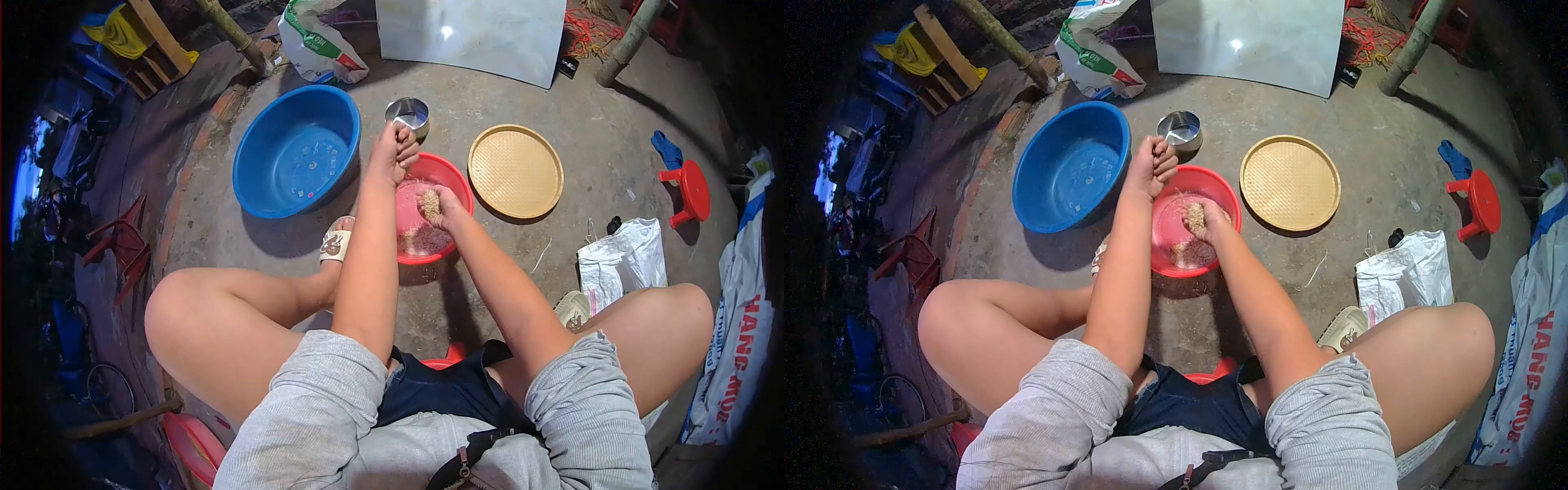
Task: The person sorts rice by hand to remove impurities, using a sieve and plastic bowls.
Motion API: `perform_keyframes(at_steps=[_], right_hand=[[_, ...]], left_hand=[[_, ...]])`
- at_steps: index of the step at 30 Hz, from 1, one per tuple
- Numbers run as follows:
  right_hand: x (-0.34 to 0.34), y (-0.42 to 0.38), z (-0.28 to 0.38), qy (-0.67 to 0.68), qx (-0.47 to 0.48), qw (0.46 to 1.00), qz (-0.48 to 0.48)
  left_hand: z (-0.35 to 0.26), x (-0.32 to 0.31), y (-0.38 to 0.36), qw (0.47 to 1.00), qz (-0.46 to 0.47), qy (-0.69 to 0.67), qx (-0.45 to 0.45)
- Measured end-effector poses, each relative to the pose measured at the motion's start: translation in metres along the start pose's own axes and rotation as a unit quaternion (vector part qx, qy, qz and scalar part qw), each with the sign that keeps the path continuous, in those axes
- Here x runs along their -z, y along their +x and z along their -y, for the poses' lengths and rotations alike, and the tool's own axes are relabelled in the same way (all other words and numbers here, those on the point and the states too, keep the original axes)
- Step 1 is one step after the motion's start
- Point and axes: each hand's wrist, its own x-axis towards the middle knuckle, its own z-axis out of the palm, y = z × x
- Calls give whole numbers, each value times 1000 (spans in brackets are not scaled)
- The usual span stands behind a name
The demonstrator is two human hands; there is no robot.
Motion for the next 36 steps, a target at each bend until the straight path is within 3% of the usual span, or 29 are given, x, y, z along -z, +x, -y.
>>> perform_keyframes(at_steps=[5, 7, 8, 9, 10, 11, 13, 14, 16, 17, 18, 20, 22, 24, 27, 28, 29, 30, 32, 34, 35, 36], right_hand=[[13, 7, -1, -51, 39, 996, -68], [16, 8, 1, -57, 43, 993, -91], [17, 8, 1, -62, 46, 991, -111], [10, 4, -1, -95, 62, 982, -150], [6, 2, 0, -95, 65, 981, -155], [3, -1, 2, -79, 46, 986, -139], [3, -2, 8, -59, 12, 992, -111], [1, -3, 13, -60, 15, 991, -117], [2, -5, 24, -54, -1, 995, -85], [2, -6, 30, -58, 18, 994, -89], [6, -7, 41, -58, 20, 994, -95], [12, -8, 62, -61, 65, 991, -101], [26, -17, 88, -17, 65, 993, -101], [41, -28, 117, -18, 160, 967, -197], [67, -41, 161, -136, 256, 888, -357], [84, -38, 174, -132, 255, 889, -358], [107, -29, 184, -393, 293, 797, -353], [119, -24, 187, -624, 308, 643, -321], [82, -48, 162, -647, 286, 616, -347], [34, -81, 121, -766, 196, 390, -472], [37, -76, 106, -766, 195, 390, -472], [45, -67, 92, -783, 269, 339, -448]], left_hand=[[75, 78, 15, 938, -325, -115, 45], [120, 123, 23, 928, -370, -34, 41], [143, 147, 26, 928, -367, -36, 45], [165, 170, 26, 906, -377, 188, 39], [174, 166, 18, 839, -366, 403, 29], [184, 161, 10, 842, -361, 400, 31], [174, 103, -27, 711, -270, 649, -21], [182, 95, -37, 716, -266, 646, -20], [198, 88, -48, 614, -200, 762, -39], [197, 88, -42, 580, -139, 800, 66], [197, 76, -38, 584, -135, 798, 67], [191, 54, -36, 519, -117, 835, 143], [200, 58, -28, 512, -106, 839, 149], [206, 67, -22, 558, -87, 818, 107], [206, 68, -23, 559, -82, 818, 110], [206, 68, -23, 560, -80, 818, 105], [206, 68, -24, 558, -79, 819, 108], [204, 67, -24, 559, -79, 818, 108], [206, 68, -24, 563, -82, 815, 109], [209, 76, -23, 568, -76, 815, 87], [210, 77, -23, 568, -76, 815, 88], [211, 78, -24, 562, -81, 819, 78]])
